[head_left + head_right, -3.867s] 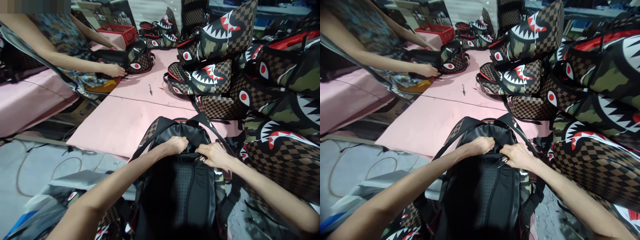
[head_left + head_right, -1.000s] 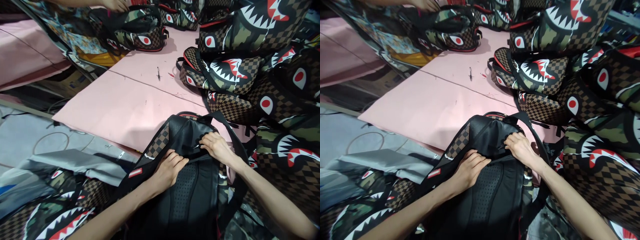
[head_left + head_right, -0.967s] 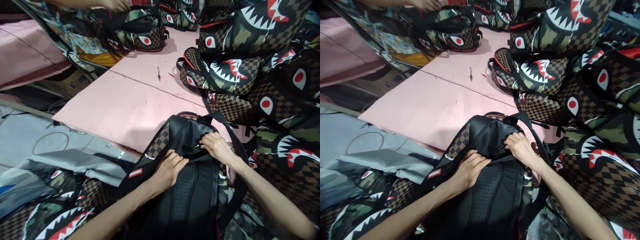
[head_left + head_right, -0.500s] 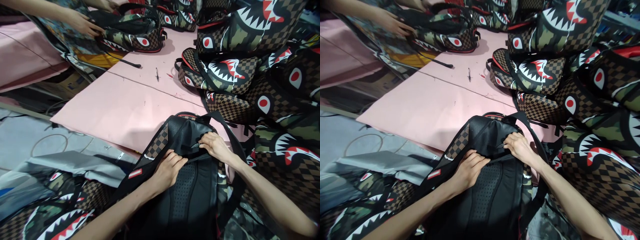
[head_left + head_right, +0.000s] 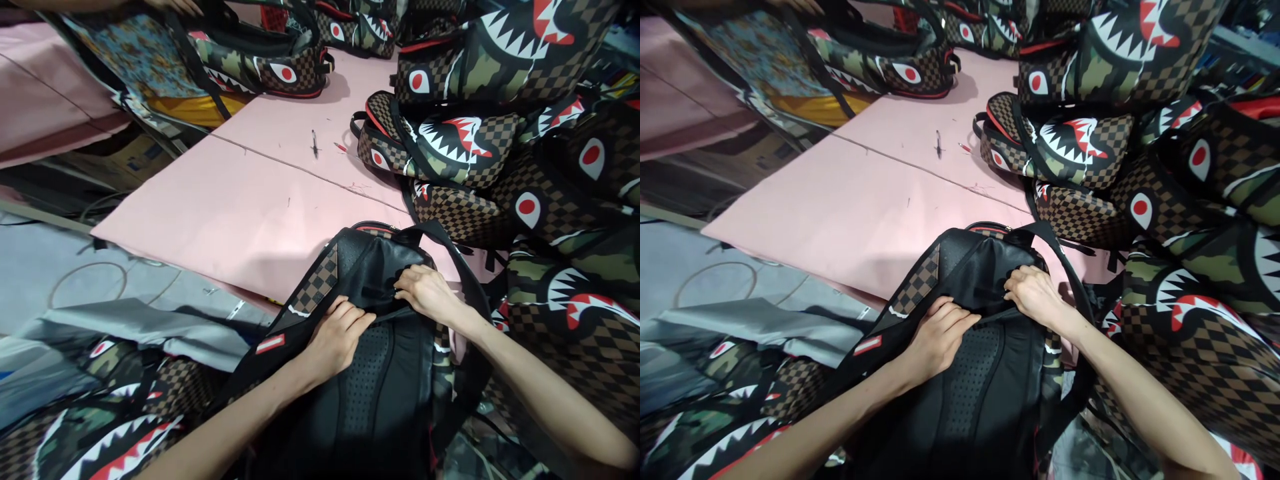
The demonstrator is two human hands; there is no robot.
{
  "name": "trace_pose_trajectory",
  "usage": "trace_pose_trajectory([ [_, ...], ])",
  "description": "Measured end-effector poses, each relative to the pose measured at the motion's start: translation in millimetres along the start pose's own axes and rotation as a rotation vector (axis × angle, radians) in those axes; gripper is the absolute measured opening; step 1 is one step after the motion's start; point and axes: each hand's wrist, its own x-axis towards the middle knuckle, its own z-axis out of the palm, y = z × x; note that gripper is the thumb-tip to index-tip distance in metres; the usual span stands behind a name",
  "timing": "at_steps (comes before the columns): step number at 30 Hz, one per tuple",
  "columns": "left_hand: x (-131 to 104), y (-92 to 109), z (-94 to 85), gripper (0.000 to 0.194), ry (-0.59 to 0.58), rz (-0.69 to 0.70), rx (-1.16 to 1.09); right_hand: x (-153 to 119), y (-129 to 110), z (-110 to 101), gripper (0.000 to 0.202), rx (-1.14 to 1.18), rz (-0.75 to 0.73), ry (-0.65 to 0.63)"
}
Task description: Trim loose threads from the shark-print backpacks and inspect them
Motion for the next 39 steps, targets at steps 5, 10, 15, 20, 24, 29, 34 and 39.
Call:
trace_pose_trajectory([
  [5, 0, 0, -1.1, 0.036, -0.016, 0.001, -0.009, 2, -2, -1, 0.016, -0.011, -0.003, -0.029],
  [10, 0, 0, -0.4, 0.035, -0.016, -0.008, -0.015, 4, -3, -2, 0.017, -0.021, 0.000, -0.040],
  [15, 0, 1, -1.0, 0.035, -0.026, -0.014, -0.023, 8, -6, -2, 0.015, -0.014, -0.032, -0.051],
  [20, 1, 0, -2.8, 0.035, -0.022, -0.007, -0.017, 4, 5, 3, 0.012, 0.250, -0.004, 0.013],
  [24, -1, 2, -2.9, 0.036, -0.039, -0.013, -0.018, 4, 17, 8, 0.021, 0.666, 0.270, 0.195],
  [29, 0, -3, -3.3, 0.034, -0.044, 0.003, -0.025, 1, 5, 3, 0.033, 0.747, 0.304, 0.115],
  [34, 23, -32, -14.5, 0.021, -0.072, 0.006, 0.004, -36, -22, -4, 0.016, 0.453, 0.147, 0.080],
  [39, -10, -19, -8.4, 0.015, -0.181, 0.044, 0.069, -92, -64, 32, 0.028, 0.180, 0.035, 0.169],
])
